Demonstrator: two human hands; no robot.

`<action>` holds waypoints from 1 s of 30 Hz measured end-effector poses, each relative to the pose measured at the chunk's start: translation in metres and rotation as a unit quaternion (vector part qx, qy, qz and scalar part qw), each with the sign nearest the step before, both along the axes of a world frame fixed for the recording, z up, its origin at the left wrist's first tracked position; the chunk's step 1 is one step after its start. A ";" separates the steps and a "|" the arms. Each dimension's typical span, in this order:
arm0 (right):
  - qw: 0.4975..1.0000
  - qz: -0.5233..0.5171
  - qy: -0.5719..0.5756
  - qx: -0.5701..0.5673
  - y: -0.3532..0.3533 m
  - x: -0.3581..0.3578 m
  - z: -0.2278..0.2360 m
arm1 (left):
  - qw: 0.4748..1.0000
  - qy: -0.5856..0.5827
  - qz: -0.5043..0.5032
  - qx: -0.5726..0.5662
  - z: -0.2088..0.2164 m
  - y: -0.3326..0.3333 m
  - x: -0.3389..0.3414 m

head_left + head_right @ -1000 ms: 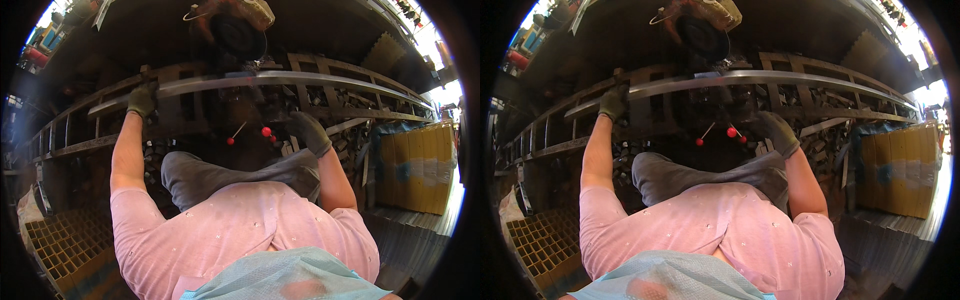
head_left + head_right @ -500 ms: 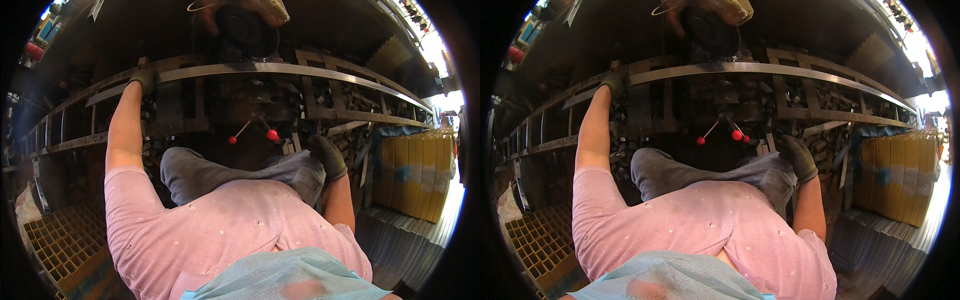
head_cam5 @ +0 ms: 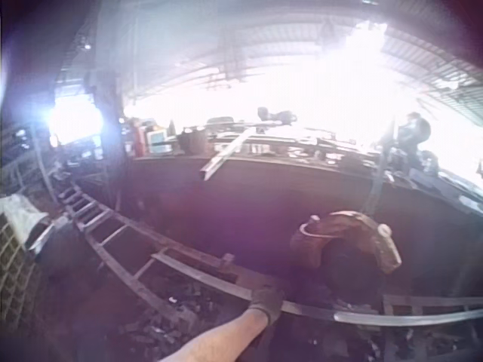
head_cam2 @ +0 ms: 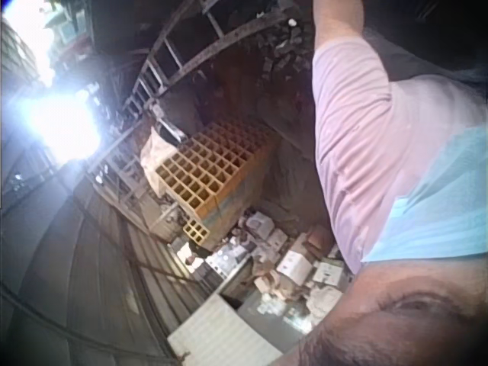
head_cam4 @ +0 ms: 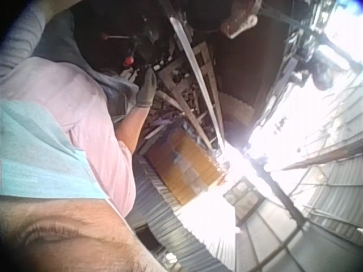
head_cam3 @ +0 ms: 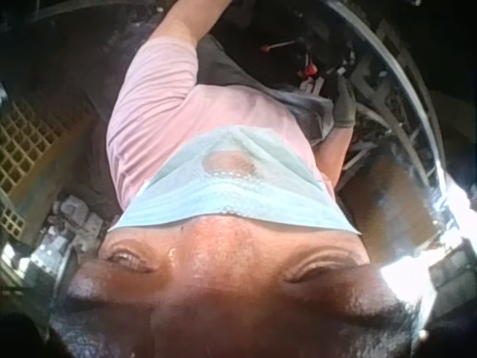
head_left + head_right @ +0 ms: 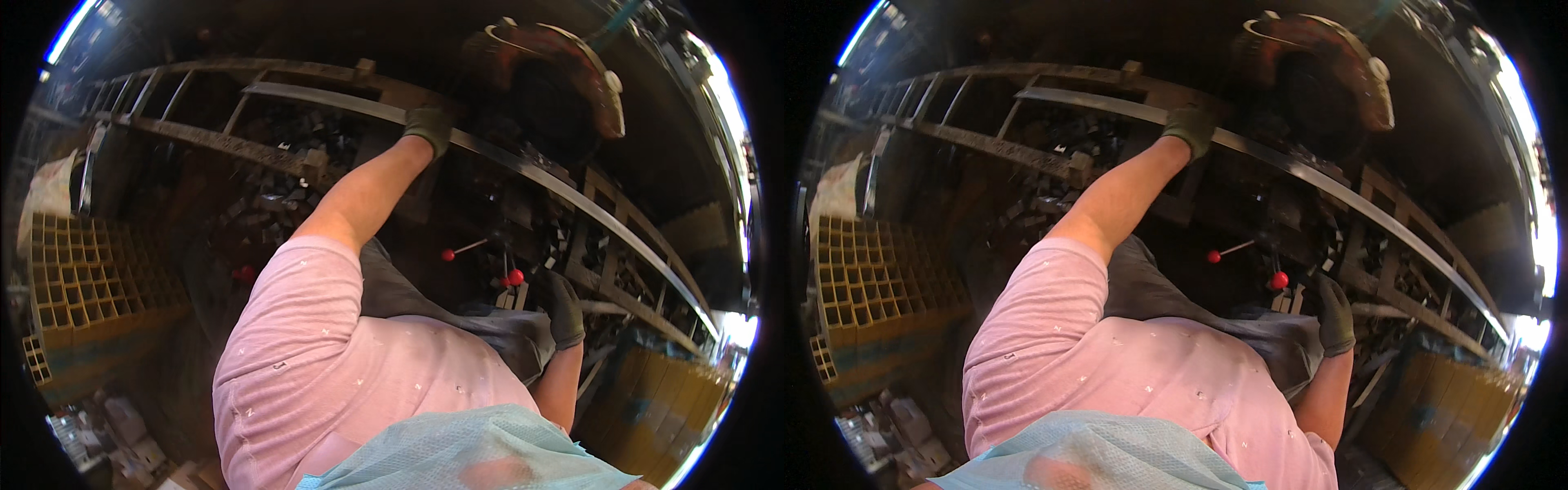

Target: The person sits on the floor and uses a chop saw to cut long metal bars into shorter pieces. They repeatedly position the metal bar, lower the saw blade to cut, and then remove the cut piece to place it aside.

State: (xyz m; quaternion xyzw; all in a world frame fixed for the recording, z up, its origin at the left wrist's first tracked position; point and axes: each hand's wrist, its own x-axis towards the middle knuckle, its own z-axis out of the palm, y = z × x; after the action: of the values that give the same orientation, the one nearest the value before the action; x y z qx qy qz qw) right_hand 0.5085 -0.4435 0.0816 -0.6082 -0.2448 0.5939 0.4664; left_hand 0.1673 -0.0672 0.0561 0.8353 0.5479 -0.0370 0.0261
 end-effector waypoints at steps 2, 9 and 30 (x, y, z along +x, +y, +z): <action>0.999 0.019 -0.038 -0.014 0.011 -0.001 0.003 | 0.998 0.029 -0.002 -0.056 0.010 0.005 -0.011; 0.964 0.106 -0.237 0.061 -0.023 0.022 0.009 | 0.997 0.008 0.073 -0.015 0.005 0.052 -0.143; 0.965 0.163 -0.202 0.037 -0.006 -0.048 0.021 | 0.982 0.028 0.189 0.002 -0.013 0.057 -0.173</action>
State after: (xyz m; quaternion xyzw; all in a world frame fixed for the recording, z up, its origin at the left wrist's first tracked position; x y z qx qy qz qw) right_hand 0.4607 -0.4494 0.1025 -0.6500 -0.4516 0.5171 0.3258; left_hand -0.0054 -0.0097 0.0430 0.7154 0.6964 -0.0537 0.0158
